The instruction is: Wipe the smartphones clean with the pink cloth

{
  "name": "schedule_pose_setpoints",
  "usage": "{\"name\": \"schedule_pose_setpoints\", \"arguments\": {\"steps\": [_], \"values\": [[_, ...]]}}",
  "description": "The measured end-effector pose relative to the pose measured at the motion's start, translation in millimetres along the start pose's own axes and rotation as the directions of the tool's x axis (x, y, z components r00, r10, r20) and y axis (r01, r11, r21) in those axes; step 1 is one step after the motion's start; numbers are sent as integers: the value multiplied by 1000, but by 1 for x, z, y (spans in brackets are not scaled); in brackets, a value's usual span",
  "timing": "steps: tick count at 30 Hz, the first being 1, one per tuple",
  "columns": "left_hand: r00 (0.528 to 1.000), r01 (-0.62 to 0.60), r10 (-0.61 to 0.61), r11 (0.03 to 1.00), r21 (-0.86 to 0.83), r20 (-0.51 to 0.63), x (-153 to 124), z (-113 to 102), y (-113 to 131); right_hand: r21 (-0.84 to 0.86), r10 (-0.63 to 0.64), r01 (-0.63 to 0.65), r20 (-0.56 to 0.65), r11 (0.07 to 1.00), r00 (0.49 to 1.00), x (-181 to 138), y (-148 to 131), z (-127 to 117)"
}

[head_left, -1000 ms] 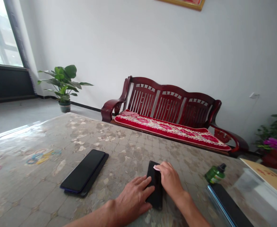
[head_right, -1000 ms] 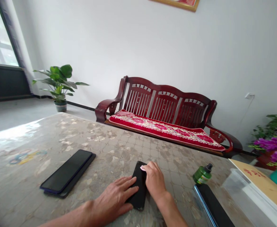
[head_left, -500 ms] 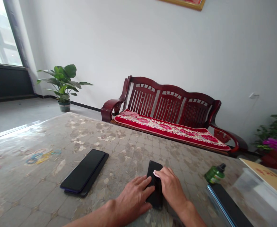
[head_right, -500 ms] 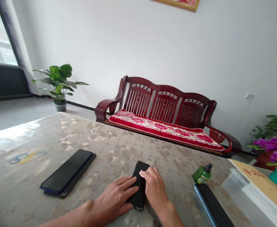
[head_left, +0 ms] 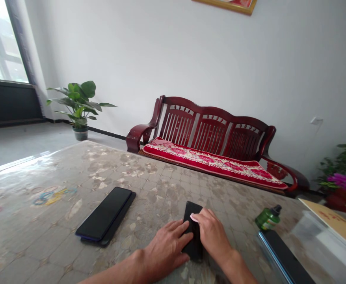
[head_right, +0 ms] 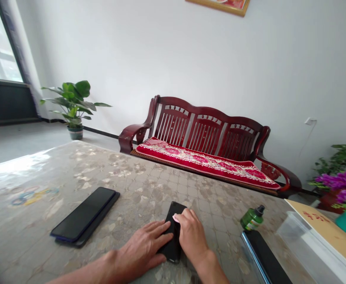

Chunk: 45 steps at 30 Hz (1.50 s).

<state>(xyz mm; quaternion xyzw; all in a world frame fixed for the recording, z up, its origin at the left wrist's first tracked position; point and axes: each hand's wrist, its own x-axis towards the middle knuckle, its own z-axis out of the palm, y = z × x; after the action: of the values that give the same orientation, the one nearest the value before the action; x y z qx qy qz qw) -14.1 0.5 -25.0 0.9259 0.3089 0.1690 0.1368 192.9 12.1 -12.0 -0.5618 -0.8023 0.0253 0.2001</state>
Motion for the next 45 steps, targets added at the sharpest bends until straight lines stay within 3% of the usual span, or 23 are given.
{"name": "schedule_pose_setpoints", "arguments": {"steps": [4,12,21,29,38,45], "values": [[1000,2,-2,1000,-1,4,0,-2,1,14,-11,11,-11,1000,1000,0,1,-1],[1000,4,-4,1000,1,17,0,-2,-1,-109,62,-64,-16,992,998,37,6,9],[1000,-8,8,1000,18,1,1,-4,2,-42,-43,43,3,998,999,17,-12,6],[1000,-15,14,1000,20,16,-1,-5,1,-95,3,-2,8,996,1000,48,-9,10],[1000,-14,14,1000,12,-4,1,0,0,30,-80,78,65,997,995,12,-15,0],[1000,-9,9,1000,26,9,0,-3,-1,-27,0,1,24,1000,1000,28,-4,3]]}}
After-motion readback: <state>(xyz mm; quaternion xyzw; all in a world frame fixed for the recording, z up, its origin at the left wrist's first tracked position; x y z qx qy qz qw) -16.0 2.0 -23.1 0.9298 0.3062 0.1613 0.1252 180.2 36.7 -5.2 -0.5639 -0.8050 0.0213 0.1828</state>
